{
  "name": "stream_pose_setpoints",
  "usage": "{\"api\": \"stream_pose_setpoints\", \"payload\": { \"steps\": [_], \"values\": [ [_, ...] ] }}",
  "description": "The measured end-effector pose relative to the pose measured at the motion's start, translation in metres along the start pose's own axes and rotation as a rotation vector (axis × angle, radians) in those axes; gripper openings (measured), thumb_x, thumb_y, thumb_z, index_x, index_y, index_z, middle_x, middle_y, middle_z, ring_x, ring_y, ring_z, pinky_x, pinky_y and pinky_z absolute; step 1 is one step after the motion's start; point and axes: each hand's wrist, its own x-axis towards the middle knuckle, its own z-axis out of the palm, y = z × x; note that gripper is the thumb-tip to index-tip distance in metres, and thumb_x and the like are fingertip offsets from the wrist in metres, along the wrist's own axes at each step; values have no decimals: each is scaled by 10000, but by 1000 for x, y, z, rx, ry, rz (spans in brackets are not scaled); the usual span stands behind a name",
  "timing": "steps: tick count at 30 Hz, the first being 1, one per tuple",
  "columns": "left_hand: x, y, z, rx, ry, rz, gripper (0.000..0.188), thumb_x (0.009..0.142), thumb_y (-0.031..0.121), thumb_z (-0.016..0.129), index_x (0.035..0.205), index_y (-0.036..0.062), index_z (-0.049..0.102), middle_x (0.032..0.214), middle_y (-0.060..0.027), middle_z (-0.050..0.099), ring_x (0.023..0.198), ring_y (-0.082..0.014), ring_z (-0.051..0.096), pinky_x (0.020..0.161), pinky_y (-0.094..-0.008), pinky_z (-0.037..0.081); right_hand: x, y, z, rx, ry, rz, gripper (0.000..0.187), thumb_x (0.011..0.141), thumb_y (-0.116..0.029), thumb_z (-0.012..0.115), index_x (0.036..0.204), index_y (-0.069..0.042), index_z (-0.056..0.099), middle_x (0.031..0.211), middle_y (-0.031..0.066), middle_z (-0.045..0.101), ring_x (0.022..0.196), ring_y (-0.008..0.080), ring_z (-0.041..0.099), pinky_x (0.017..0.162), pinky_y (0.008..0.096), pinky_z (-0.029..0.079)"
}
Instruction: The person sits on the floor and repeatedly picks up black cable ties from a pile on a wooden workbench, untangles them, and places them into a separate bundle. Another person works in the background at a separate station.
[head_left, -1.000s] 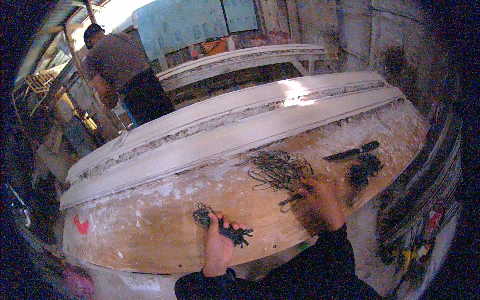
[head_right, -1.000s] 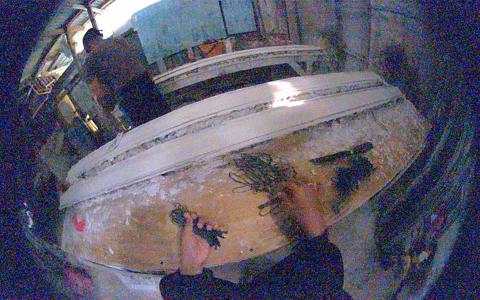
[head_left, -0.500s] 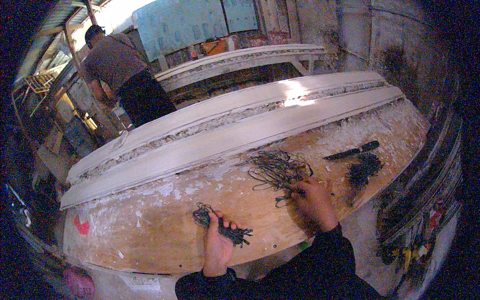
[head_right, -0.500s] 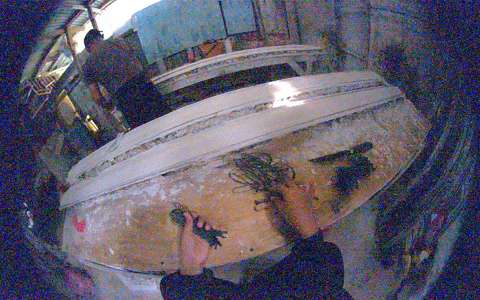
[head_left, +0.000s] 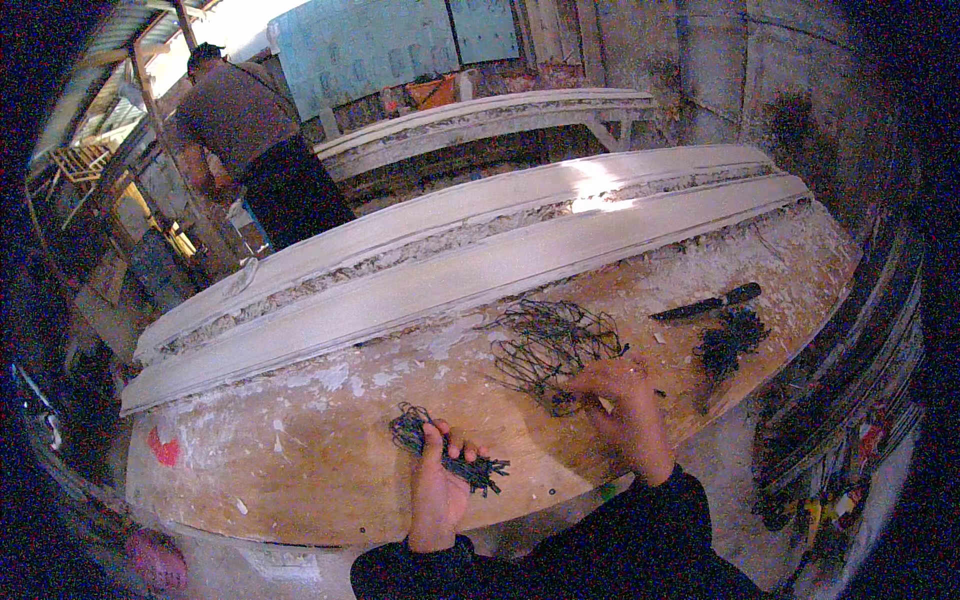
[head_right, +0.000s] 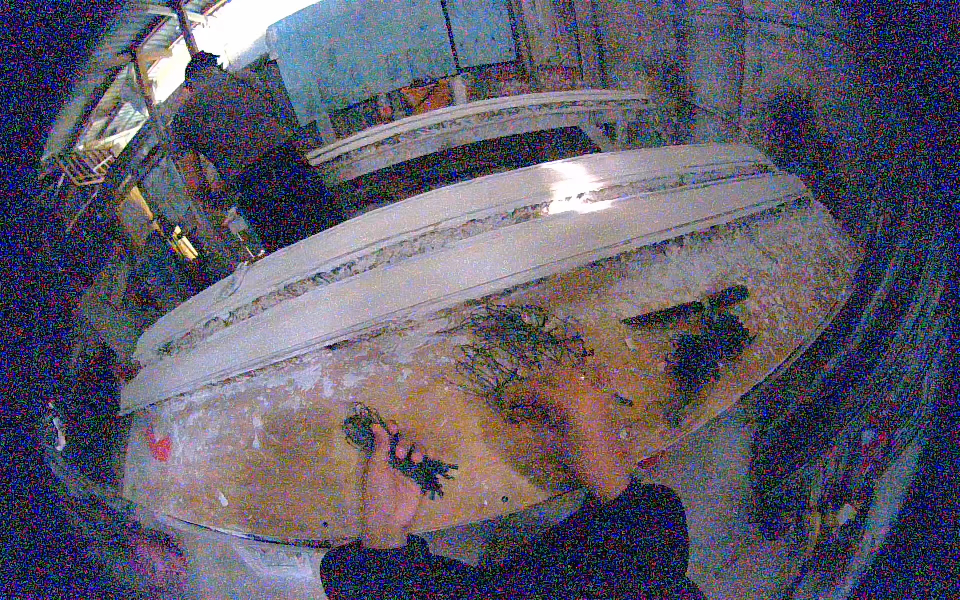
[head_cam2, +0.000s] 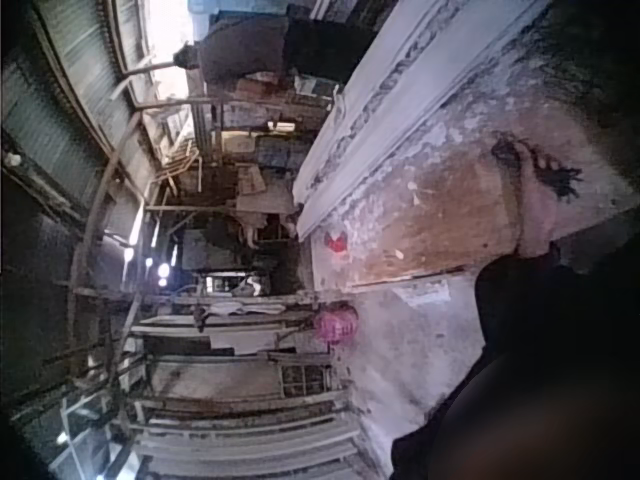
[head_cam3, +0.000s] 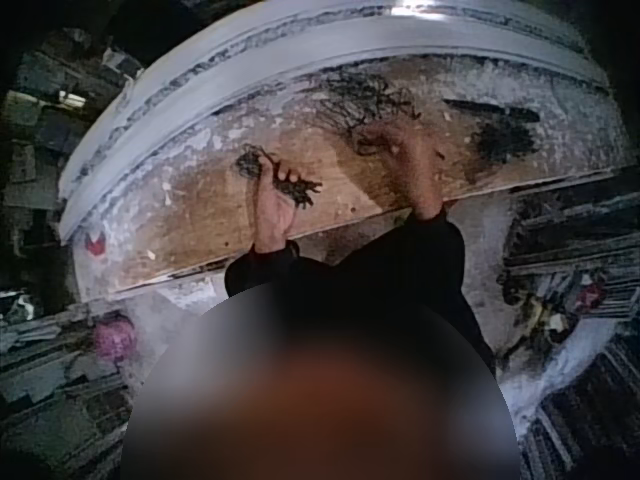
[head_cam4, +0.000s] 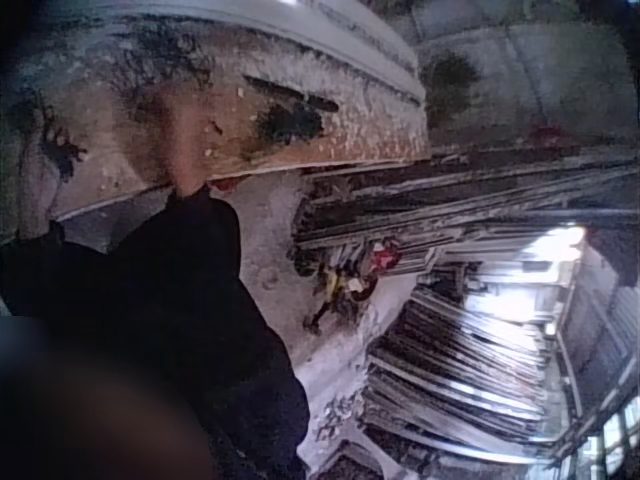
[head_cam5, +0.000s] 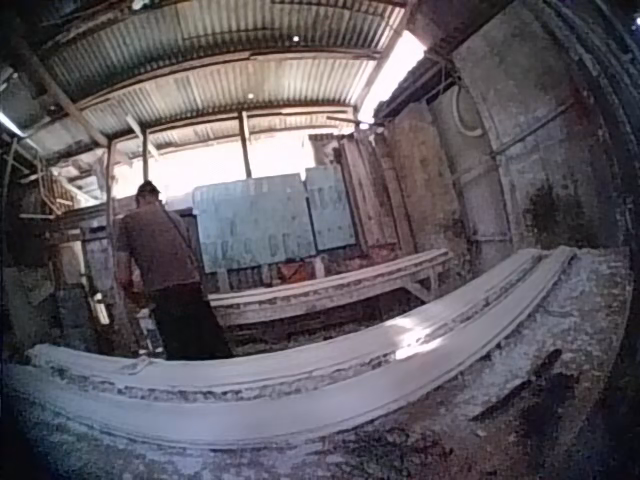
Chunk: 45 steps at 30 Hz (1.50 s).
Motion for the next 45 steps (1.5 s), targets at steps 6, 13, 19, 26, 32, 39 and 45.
{"api": "stream_pose_setpoints", "payload": {
  "steps": [6,13,19,26,32,39,45],
  "values": [
    [-1,-4,-1,-46,0,-20,254,851,309,563,979,98,503,665,18,407,664,-156,438,737,-366,433,-11,-23,14,200,-127,-131,233,701,-1,590,910,-97,621,903,89,630,843,276,591,749,383,442],
    [-6,-4,2,182,-153,57,323,811,237,632,1036,51,494,702,28,450,657,-109,431,632,-257,402,-10,-40,39,478,-361,-204,106,748,-43,575,847,-67,550,865,107,612,742,321,584,654,376,456],
    [-6,-6,-3,268,-49,3,212,832,186,611,976,61,520,757,26,506,668,-82,441,598,-209,377,-15,-48,39,409,-362,-200,74,774,-81,583,838,-77,546,844,77,604,700,300,577,623,369,448],
    [5,-10,-8,5,109,-62,162,856,226,577,929,94,518,755,-1,502,690,-129,472,647,-271,427,-12,-35,36,99,-201,-142,151,762,-215,634,873,-116,613,940,71,611,875,299,556,767,410,411],
    [-1,-3,4,-19,51,-3,168,879,258,532,925,100,498,742,-23,495,697,-182,485,709,-341,456,-11,-14,38,-356,-262,-49,197,777,-334,594,902,-201,667,1120,-13,566,1099,238,451,908,465,290],
    [0,0,2,-96,17,-17,151,878,249,537,920,112,491,664,10,407,645,-156,448,703,-373,444,-11,-6,32,-291,-330,-14,210,766,-302,602,931,-189,667,1088,13,590,1103,239,459,924,476,254],
    [1,-2,-4,-51,22,-5,162,871,241,553,942,104,508,649,30,393,610,-120,408,687,-348,427,-10,-8,23,152,-178,34,199,761,-120,607,956,-117,647,1007,67,621,979,225,552,883,399,355]
  ]
}}
